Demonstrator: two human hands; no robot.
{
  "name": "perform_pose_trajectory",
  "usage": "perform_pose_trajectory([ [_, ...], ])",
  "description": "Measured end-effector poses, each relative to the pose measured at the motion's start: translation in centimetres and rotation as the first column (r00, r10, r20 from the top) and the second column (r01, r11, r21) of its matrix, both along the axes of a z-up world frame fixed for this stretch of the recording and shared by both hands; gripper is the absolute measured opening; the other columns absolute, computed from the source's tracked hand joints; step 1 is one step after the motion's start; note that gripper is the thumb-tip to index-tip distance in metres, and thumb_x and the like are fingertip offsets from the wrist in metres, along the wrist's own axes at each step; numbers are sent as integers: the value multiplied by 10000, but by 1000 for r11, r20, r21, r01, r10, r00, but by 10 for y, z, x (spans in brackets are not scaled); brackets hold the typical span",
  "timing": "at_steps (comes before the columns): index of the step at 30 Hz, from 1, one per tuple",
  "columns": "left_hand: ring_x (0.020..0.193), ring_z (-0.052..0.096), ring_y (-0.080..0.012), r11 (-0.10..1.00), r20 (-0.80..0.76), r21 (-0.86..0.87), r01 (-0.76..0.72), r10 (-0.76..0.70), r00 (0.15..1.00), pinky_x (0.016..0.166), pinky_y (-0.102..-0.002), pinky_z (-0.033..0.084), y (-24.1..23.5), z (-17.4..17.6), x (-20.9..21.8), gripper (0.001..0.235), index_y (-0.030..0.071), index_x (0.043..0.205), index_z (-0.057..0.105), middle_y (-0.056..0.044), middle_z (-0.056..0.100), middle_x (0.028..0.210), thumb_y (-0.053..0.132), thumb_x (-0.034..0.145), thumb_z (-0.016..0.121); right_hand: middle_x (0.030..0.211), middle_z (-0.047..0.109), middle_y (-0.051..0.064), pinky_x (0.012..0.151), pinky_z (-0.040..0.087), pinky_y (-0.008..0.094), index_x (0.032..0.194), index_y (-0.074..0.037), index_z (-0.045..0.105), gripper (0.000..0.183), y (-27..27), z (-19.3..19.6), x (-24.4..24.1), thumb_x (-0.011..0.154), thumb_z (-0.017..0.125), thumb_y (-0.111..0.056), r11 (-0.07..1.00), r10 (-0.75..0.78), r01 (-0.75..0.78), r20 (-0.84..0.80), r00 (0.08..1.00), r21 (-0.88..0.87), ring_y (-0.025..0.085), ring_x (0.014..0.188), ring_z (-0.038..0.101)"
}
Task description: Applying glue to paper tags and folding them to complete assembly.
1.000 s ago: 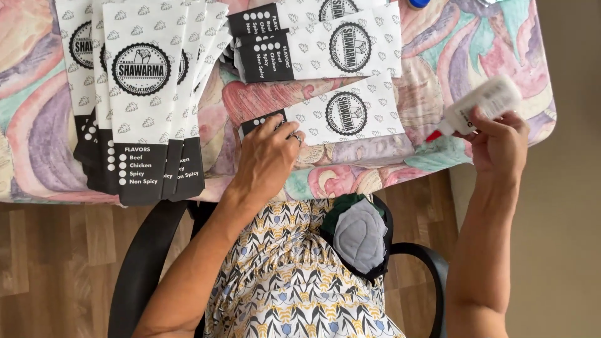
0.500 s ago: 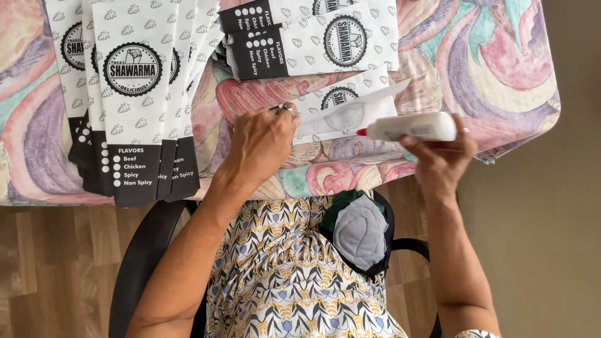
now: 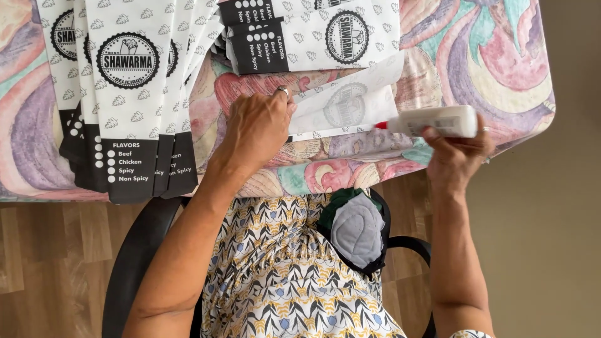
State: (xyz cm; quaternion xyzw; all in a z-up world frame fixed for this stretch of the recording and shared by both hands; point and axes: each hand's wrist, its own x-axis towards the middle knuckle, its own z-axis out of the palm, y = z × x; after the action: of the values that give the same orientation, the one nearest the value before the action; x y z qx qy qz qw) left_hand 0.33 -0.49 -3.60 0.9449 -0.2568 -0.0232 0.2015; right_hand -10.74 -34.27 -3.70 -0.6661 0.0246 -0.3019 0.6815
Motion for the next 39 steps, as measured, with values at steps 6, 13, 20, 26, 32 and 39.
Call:
perform_pose_trajectory([
  [6, 472, 379, -96, 999, -57, -42, 35, -37, 998, 612, -344, 448, 5, 18, 3, 169, 121, 913, 622, 74, 431, 562, 181, 1070, 619, 998, 694, 8, 909, 678, 385, 1004, -91, 687, 283, 8, 4, 1, 799, 869, -18, 999, 49, -50, -13, 999, -14, 179, 992, 694],
  [13, 580, 399, -128, 998, -80, -60, 20, -25, 996, 796, -414, 473, 2, 11, 9, 260, 174, 844, 525, 64, 390, 629, 233, 1090, 583, 846, 600, 8, 767, 637, 371, 892, -70, 599, 370, -34, 0, -7, 751, 931, 14, 979, -194, 194, 7, 981, -61, 184, 903, 654],
  [20, 538, 452, -102, 989, -57, -138, 44, -52, 997, 737, -361, 566, 6, 21, 18, 319, 146, 751, 534, 69, 435, 586, 162, 1032, 683, 933, 664, 0, 855, 655, 384, 980, -94, 650, 331, 22, 0, 9, 760, 884, -14, 998, 54, -53, 16, 998, -21, 173, 949, 674],
  [26, 627, 673, -335, 950, -88, -305, 62, -93, 992, 718, -487, 568, 9, 31, 32, 281, 52, 681, 598, -131, 667, 611, 122, 945, 663, 974, 729, 112, 873, 642, 402, 1022, -30, 698, 402, 97, -14, 24, 683, 910, 7, 983, 173, -176, 51, 984, 58, 257, 992, 723],
  [32, 631, 716, -156, 951, -214, -307, 34, -104, 971, 732, -347, 643, 9, 34, 39, 149, 47, 829, 694, -42, 739, 729, 97, 968, 707, 914, 724, 66, 713, 671, 352, 920, -49, 707, 256, 163, -5, 34, 744, 892, -32, 922, 353, -350, 12, 936, 165, 221, 883, 716],
  [39, 674, 731, -161, 951, -285, -310, 10, -103, 953, 726, -342, 626, 12, 41, 39, 110, 46, 933, 734, -64, 773, 817, 135, 981, 692, 884, 716, 98, 587, 639, 331, 976, 9, 673, 409, 194, 7, 39, 694, 927, -143, 938, 316, -286, -147, 937, 195, 209, 757, 705],
])
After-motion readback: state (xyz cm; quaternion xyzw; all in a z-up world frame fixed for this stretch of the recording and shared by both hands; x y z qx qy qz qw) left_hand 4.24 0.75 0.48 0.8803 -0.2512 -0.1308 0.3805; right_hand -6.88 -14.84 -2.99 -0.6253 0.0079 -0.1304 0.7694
